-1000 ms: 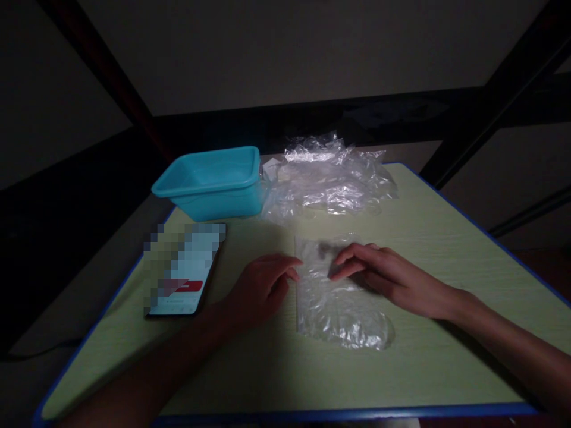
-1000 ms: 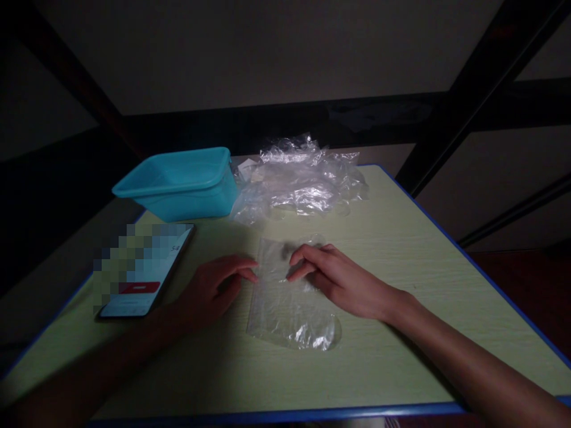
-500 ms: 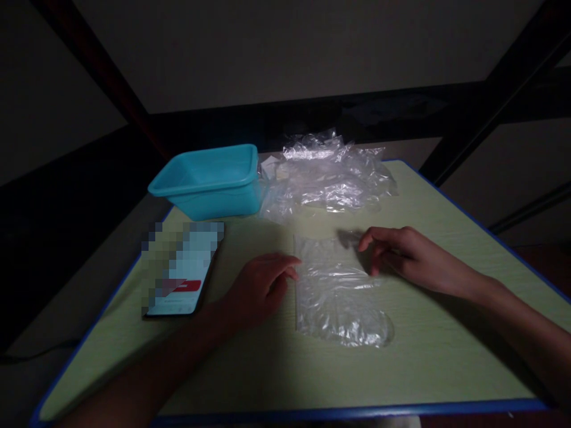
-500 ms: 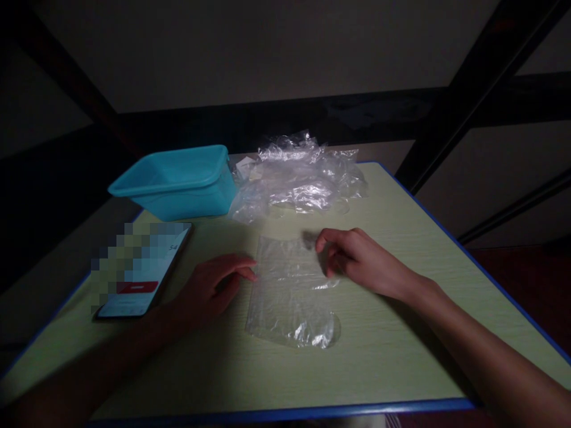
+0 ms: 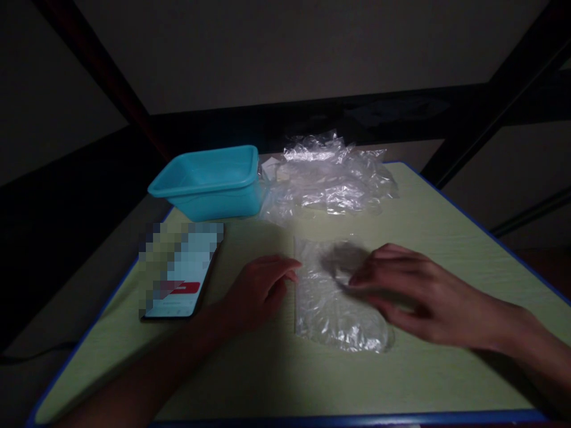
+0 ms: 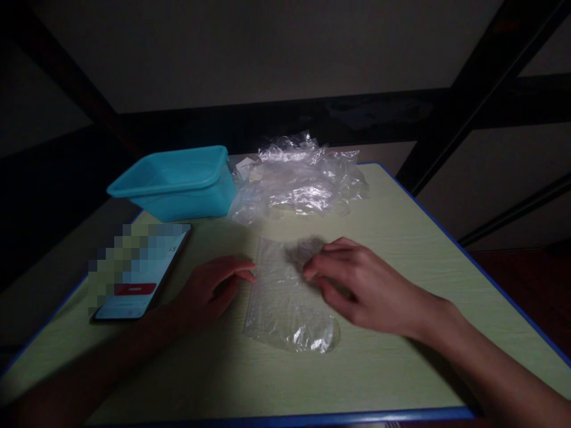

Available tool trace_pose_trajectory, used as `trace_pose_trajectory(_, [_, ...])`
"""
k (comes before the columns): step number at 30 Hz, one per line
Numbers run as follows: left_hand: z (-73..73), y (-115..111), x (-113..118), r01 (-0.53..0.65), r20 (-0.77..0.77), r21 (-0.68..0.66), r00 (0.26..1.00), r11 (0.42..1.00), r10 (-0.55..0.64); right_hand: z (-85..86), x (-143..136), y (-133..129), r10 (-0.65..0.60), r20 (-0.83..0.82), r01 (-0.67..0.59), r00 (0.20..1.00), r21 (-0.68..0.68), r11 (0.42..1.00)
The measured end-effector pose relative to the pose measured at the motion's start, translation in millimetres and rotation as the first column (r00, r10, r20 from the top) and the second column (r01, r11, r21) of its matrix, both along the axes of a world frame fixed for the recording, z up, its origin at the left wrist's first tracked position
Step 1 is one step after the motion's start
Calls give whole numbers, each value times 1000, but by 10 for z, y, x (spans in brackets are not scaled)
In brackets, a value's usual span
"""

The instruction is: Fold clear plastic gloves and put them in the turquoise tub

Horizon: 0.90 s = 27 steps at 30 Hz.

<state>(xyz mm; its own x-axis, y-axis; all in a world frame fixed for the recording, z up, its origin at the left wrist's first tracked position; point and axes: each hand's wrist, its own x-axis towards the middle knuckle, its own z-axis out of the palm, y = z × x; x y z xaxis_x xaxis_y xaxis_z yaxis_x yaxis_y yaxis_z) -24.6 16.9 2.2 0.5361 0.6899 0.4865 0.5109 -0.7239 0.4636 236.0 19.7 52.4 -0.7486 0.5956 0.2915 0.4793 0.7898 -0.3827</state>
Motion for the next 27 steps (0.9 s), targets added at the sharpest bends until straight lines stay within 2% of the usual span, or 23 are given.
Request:
trace_pose_trajectory(3, [-2,-4,8,0,0,1,1000,1000,0,-7,-106,-183,167,109,-172,980,37,984])
trace_pose_trajectory(6, [-9,-1,13,-1,-9,4,1000,1000,1,-72,-166,-290,218,177,-229,960,45,972])
trace_pose_trajectory(10, [-13,3,7,12,-10,12,1000,1000,-12,-133,-193,-305,212,247,-244,945,103,964])
trace_pose_trajectory(20, [-26,6,5,18,-20,47,1000,999,-17,-156,-186,-286,228,330,-297,916,174,939])
trace_pose_trajectory(27, [-22,-6,-2,29,-61,74,998,997,-25,-131,-186,-262,246,282,-282,927,94,955])
